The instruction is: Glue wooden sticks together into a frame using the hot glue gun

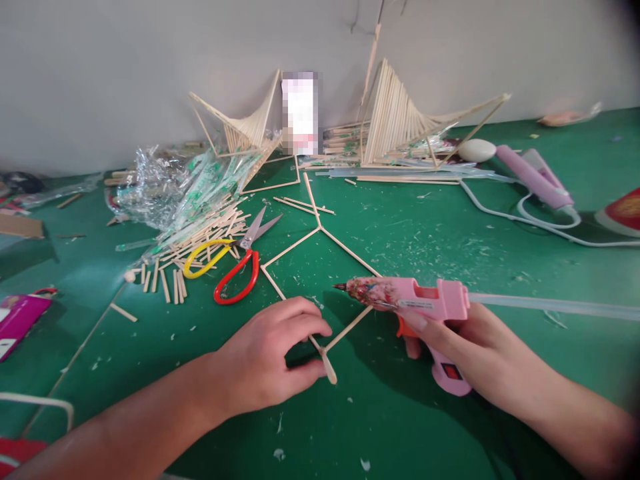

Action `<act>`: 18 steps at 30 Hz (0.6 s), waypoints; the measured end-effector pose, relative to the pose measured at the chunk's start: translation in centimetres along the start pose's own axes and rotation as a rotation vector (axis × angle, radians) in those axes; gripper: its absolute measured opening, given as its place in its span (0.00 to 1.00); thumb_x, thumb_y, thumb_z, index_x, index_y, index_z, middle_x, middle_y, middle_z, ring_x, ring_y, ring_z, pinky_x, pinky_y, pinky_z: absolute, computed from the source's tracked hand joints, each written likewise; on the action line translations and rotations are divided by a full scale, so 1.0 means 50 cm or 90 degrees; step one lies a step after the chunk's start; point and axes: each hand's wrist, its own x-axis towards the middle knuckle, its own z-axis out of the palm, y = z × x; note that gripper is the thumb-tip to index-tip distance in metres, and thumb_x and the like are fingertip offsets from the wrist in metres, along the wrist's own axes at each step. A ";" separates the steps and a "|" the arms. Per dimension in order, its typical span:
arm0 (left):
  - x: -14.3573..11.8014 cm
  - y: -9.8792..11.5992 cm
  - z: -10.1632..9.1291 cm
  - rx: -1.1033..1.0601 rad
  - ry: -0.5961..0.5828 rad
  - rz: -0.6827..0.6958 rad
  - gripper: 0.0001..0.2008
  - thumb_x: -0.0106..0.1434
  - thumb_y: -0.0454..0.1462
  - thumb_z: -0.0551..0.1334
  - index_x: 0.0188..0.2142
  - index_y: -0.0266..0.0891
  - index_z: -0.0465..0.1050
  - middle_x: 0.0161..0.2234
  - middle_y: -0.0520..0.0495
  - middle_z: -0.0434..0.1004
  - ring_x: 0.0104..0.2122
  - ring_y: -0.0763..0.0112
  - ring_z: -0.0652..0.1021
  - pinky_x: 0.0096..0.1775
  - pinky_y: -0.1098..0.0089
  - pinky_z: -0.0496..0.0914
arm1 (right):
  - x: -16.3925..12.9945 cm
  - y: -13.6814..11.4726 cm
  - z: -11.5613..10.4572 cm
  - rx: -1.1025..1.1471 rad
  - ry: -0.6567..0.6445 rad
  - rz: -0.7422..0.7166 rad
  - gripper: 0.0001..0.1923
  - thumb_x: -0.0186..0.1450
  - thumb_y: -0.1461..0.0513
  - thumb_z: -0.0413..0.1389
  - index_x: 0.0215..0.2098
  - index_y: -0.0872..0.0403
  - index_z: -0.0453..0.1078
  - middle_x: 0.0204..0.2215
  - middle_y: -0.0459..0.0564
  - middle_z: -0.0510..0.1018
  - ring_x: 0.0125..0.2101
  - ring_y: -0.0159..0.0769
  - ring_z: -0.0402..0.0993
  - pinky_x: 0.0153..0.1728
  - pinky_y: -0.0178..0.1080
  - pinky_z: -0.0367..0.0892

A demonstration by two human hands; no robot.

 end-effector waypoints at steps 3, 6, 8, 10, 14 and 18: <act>0.000 -0.002 0.004 0.002 -0.002 0.002 0.03 0.61 0.31 0.62 0.34 0.38 0.74 0.39 0.44 0.72 0.38 0.69 0.75 0.42 0.68 0.71 | 0.001 0.000 0.000 0.004 -0.001 -0.010 0.27 0.59 0.38 0.52 0.27 0.53 0.71 0.21 0.49 0.72 0.20 0.32 0.66 0.14 0.33 0.53; -0.001 -0.002 0.005 -0.006 0.006 -0.006 0.02 0.61 0.31 0.62 0.34 0.37 0.73 0.38 0.45 0.72 0.36 0.70 0.75 0.41 0.69 0.70 | 0.000 -0.002 0.001 0.003 0.008 0.004 0.28 0.58 0.38 0.52 0.27 0.53 0.71 0.21 0.49 0.72 0.21 0.34 0.66 0.14 0.33 0.52; -0.002 0.001 0.005 -0.013 0.017 -0.022 0.08 0.59 0.31 0.65 0.39 0.36 0.72 0.40 0.45 0.72 0.34 0.72 0.74 0.39 0.70 0.71 | -0.001 -0.004 0.002 0.006 0.012 0.012 0.26 0.59 0.39 0.53 0.26 0.53 0.70 0.20 0.48 0.71 0.20 0.32 0.65 0.14 0.33 0.51; -0.002 0.004 0.005 -0.007 0.024 -0.032 0.14 0.56 0.32 0.67 0.43 0.36 0.71 0.41 0.44 0.72 0.34 0.71 0.74 0.39 0.70 0.71 | -0.002 -0.007 0.003 0.019 0.011 0.016 0.25 0.59 0.40 0.53 0.27 0.53 0.70 0.19 0.47 0.71 0.19 0.31 0.64 0.15 0.33 0.51; 0.000 0.005 0.012 0.026 0.025 -0.022 0.04 0.59 0.32 0.65 0.35 0.38 0.73 0.40 0.45 0.72 0.38 0.67 0.75 0.42 0.66 0.71 | -0.001 -0.007 0.000 0.010 0.006 0.001 0.26 0.59 0.39 0.53 0.24 0.54 0.69 0.20 0.48 0.71 0.19 0.30 0.61 0.17 0.34 0.51; -0.001 0.004 0.017 0.021 0.037 -0.027 0.01 0.60 0.31 0.63 0.33 0.38 0.73 0.38 0.45 0.72 0.35 0.69 0.75 0.40 0.67 0.71 | -0.001 -0.007 -0.001 -0.009 0.012 -0.002 0.26 0.59 0.40 0.54 0.23 0.54 0.68 0.19 0.48 0.71 0.18 0.30 0.60 0.17 0.35 0.53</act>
